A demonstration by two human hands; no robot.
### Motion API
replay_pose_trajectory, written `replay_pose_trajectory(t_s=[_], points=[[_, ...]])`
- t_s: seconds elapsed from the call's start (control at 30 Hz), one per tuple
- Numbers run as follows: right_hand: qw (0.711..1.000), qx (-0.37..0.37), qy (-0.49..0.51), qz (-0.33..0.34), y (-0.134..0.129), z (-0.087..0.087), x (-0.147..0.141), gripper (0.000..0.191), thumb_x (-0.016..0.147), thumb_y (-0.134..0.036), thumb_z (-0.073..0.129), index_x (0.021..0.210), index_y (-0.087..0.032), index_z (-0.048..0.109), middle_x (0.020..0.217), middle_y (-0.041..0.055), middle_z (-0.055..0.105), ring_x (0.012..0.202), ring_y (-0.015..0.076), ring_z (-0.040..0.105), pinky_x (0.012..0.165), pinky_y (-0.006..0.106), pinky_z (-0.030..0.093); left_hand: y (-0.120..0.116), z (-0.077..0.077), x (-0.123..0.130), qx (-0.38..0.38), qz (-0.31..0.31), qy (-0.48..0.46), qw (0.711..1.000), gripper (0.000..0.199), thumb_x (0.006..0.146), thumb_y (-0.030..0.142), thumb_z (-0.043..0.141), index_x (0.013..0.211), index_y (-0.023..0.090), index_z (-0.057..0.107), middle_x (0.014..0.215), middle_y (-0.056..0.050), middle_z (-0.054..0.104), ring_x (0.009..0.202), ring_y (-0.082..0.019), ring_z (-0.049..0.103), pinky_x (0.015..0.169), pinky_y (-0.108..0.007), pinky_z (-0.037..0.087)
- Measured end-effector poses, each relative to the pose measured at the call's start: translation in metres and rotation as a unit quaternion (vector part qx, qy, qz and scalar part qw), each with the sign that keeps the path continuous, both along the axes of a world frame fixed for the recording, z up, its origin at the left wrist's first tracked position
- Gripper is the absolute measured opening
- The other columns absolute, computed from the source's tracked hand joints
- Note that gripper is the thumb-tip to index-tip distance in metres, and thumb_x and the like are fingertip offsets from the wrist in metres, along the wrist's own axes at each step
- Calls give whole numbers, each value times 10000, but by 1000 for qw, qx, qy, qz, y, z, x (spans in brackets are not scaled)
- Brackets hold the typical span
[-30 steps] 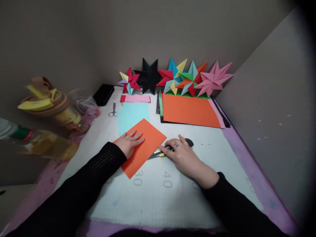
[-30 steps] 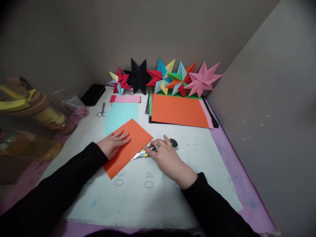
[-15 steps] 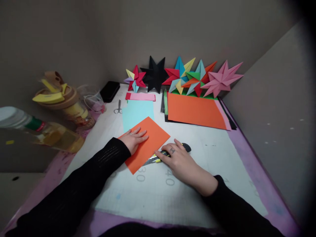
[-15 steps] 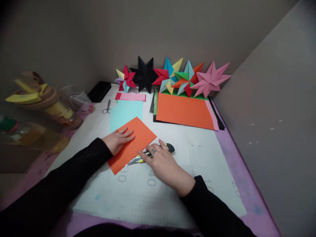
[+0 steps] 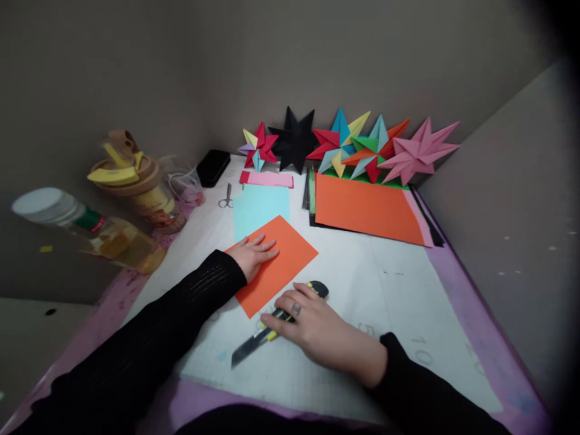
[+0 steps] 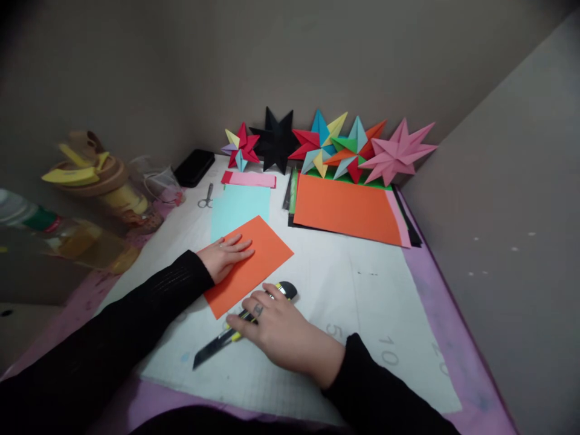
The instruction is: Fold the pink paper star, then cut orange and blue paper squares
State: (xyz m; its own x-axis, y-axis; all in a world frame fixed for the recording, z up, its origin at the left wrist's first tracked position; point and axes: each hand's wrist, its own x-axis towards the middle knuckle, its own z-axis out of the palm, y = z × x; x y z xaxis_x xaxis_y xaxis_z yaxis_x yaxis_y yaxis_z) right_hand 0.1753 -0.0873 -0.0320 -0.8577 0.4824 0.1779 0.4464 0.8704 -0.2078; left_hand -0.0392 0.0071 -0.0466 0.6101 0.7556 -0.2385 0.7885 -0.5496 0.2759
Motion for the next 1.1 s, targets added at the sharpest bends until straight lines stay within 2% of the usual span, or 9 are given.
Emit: replay_pose_trajectory(t_s=[0.1,0.17,0.3,0.47,0.63,0.73,0.87,1.0,1.1], points=[[999,-7,47,-22,11,6,17,435,887,-100,441,1274,-290,499,1028,67,592,950,182,515,938,414,375,3,-8,-6,38,2,-51,998,540,820,103,367,1330,246,471,1449,-44,410,1372,-274,280,1061,-528,285],[985,16,93,-146,27,7,44,438,872,-115,457,1278,-273,505,1064,87,577,983,203,512,877,382,422,6,-8,-11,80,16,-99,992,423,852,172,380,1230,185,570,1368,-93,513,1307,-248,397,1047,-423,347],[896,41,58,-438,61,-2,126,449,862,-179,474,1311,-185,492,1056,134,566,978,256,526,837,394,455,10,5,-18,156,161,-57,973,370,883,372,395,1070,169,641,1114,-125,636,1041,-284,564,917,-419,433],[820,7,-71,-568,77,-24,200,431,818,-155,496,1241,-169,576,1022,150,596,949,288,552,785,391,443,12,12,-24,85,236,27,968,570,739,533,567,1159,150,530,1048,-145,603,949,-307,587,787,-386,454],[826,13,-97,-555,75,-28,182,489,794,-126,495,1279,-175,534,1000,140,604,893,288,556,757,412,442,19,4,-30,1,269,27,963,495,710,561,566,1046,204,498,762,-37,627,760,-255,614,642,-326,429],[873,38,-12,-485,70,-26,144,462,833,-151,465,1293,-166,505,1017,130,587,942,280,536,825,451,450,21,1,-31,32,265,-2,964,392,658,495,627,906,214,511,807,-40,602,797,-244,594,703,-330,435],[924,-41,128,-358,54,-22,94,461,854,-135,436,1305,-219,475,1085,101,560,1017,230,536,884,411,481,18,0,-28,68,214,-64,972,232,656,375,619,772,217,495,884,-54,566,853,-228,556,780,-333,438],[932,-119,164,-302,41,-17,71,479,849,-132,458,1318,-230,463,1158,101,542,1094,214,523,935,392,474,14,-1,-25,79,246,-47,965,414,638,375,648,995,207,522,1079,-106,566,996,-279,545,855,-381,422],[921,-147,191,-305,41,-16,68,491,842,-129,465,1322,-231,459,1179,103,537,1112,213,523,951,400,468,13,-1,-25,24,283,-33,958,652,614,406,677,1182,183,446,1088,-124,588,973,-280,588,824,-369,441]])
